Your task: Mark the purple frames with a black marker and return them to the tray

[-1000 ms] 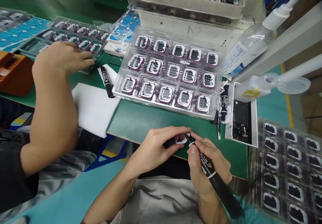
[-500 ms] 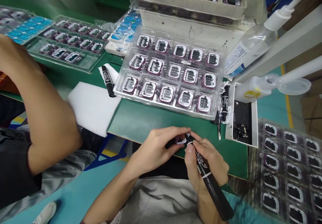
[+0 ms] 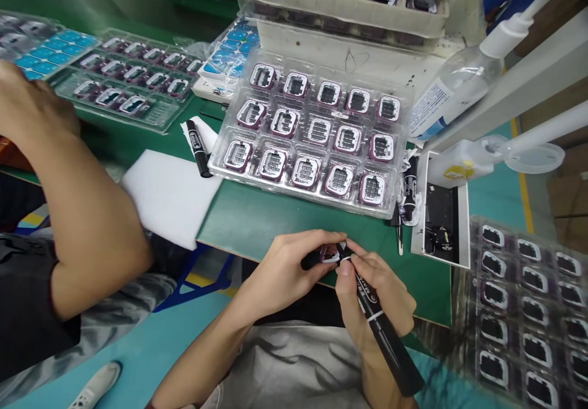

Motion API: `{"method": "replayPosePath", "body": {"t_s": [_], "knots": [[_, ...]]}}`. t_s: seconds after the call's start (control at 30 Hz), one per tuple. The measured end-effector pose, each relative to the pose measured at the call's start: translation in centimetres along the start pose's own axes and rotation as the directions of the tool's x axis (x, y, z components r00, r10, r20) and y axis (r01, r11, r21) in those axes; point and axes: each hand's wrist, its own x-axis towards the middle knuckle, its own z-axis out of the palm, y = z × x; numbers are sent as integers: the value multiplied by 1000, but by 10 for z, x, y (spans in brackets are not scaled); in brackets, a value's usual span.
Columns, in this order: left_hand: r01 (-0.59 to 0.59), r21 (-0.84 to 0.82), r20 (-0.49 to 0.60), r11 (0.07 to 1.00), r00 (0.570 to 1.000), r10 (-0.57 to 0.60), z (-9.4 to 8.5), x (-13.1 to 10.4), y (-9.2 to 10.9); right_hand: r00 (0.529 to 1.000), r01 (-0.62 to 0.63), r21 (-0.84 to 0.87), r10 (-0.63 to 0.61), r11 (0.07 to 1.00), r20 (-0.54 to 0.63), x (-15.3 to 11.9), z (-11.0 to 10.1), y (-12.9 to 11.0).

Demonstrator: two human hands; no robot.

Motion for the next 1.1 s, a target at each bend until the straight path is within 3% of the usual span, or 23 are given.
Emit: {"method": "replayPosePath", "body": {"t_s": [0.43, 0.73, 1.1], "knots": [[33, -26, 39, 999, 999, -32, -3, 1, 3, 998, -54, -38, 53, 998, -19, -4, -2, 1], [95, -69, 26, 993, 995, -94, -5, 3, 4, 997, -63, 30, 64, 998, -37, -1, -2, 1], [74, -36, 30, 997, 997, -73, -5, 1, 1, 995, -90, 6, 91, 996, -33, -1, -1, -1]]}}
